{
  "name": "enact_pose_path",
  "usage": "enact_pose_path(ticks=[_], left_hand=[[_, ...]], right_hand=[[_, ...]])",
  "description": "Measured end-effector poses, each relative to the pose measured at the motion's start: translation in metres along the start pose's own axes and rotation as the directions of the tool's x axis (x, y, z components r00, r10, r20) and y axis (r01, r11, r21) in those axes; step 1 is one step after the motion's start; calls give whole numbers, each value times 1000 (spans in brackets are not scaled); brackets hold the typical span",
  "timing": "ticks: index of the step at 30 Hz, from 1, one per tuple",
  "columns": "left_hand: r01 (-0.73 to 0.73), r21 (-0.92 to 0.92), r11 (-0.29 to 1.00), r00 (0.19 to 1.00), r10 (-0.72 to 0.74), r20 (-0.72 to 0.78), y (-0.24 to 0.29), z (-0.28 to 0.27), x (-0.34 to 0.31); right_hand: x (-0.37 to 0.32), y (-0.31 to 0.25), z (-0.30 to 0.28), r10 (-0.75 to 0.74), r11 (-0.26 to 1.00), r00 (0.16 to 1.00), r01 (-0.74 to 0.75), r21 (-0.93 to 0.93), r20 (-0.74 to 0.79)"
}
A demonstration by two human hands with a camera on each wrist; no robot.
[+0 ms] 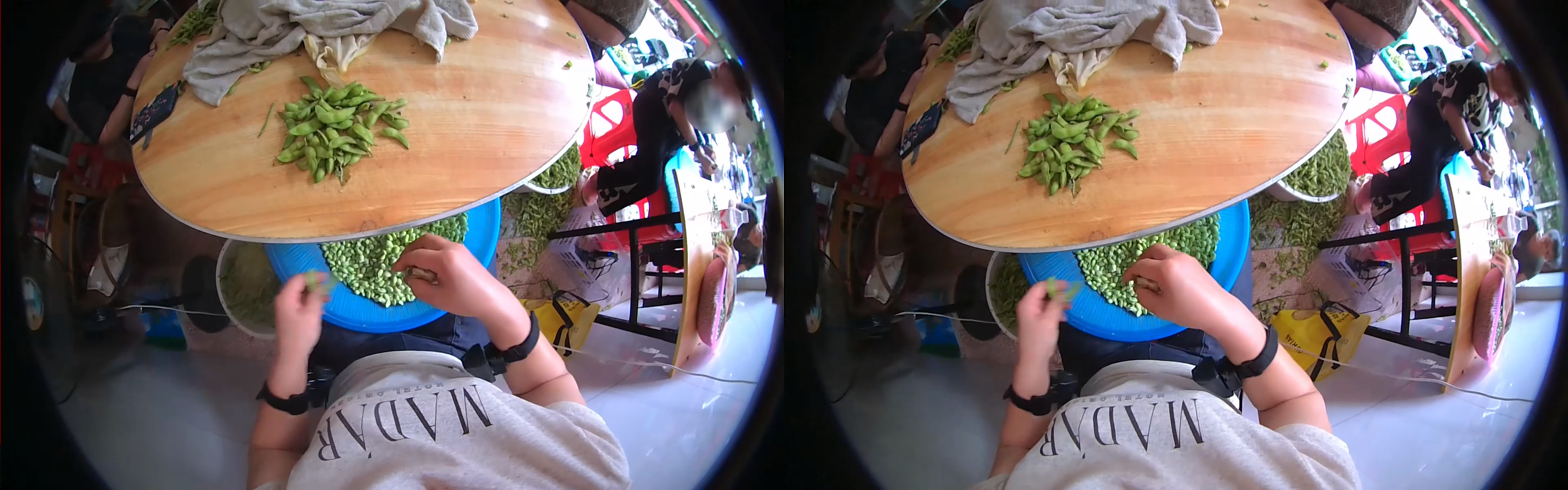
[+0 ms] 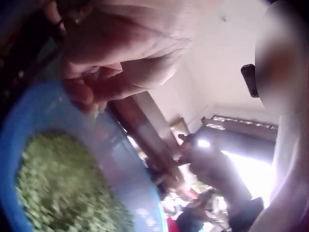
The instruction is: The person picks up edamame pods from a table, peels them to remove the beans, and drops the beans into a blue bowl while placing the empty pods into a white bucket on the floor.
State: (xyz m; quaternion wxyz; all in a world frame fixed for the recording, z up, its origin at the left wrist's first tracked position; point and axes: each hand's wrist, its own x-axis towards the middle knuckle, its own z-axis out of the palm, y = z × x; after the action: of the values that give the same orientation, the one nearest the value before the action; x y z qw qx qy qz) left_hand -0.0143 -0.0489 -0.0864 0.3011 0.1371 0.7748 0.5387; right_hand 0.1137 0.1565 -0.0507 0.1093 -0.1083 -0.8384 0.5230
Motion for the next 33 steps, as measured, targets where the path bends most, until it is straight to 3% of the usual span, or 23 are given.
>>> enact_pose_path(ticks=[1, 2, 3, 4, 6, 9, 10, 12, 14, 17, 19, 22, 23, 26, 27, 31, 33], left_hand=[[-159, 183, 970, 981, 176, -79, -25, -21, 7], [-181, 488, 854, 954, 273, -124, -32, -44, 9], [-21, 672, 741, 944, 235, -230, -30, -58, 6], [110, 722, 683, 921, 203, -332, -34, -67, 5], [103, 873, 477, 825, 449, -342, -52, -81, 5], [50, 389, 920, 974, 41, -223, -5, -75, 1], [-52, 13, 999, 995, 53, -85, 8, -63, 1], [-19, -177, 984, 991, 42, 129, 45, -41, 1], [21, -459, 888, 975, 82, 204, 73, -14, 7], [146, -673, 725, 965, 46, 259, 95, 25, 25], [223, -764, 606, 951, 37, 308, 98, 44, 36], [200, -775, 599, 929, 135, 344, 86, 55, 48], [214, -770, 601, 950, 54, 307, 91, 59, 44], [178, -772, 610, 960, 65, 272, 90, 60, 43], [129, -736, 664, 972, 60, 225, 91, 60, 42], [-24, -560, 828, 990, 96, 101, 100, 60, 41], [-86, -463, 882, 988, 135, 74, 101, 61, 38]], right_hand=[[5, -13, -8, -38, 999, 999, 38, 9, -37], [11, -24, -16, -75, 997, 994, 77, 17, -75], [22, -33, -27, -49, 998, 997, 47, -34, -67], [36, -30, -32, -129, 982, 982, 107, -157, -140], [71, -28, -30, -173, 958, 930, 82, -277, -325], [111, -5, -21, -235, 874, 916, 54, -483, -324], [114, -4, -21, -249, 875, 907, 60, -480, -340], [115, -6, -19, -277, 877, 888, 78, -473, -367], [104, -12, -18, -372, 861, 846, 160, -482, -383], [79, -22, -12, -494, 816, 799, 291, -499, -342], [63, -27, -4, -488, 810, 822, 301, -503, -294], [52, -21, 1, -510, 802, 814, 332, -497, -279], [50, -20, 2, -491, 820, 822, 323, -472, -290], [47, -14, 2, -423, 892, 848, 329, -310, -318], [48, -12, 1, -402, 910, 857, 336, -241, -324], [48, -10, -17, -52, 998, 937, 59, 10, -345], [53, -14, -23, -80, 996, 928, 65, -54, -364]])
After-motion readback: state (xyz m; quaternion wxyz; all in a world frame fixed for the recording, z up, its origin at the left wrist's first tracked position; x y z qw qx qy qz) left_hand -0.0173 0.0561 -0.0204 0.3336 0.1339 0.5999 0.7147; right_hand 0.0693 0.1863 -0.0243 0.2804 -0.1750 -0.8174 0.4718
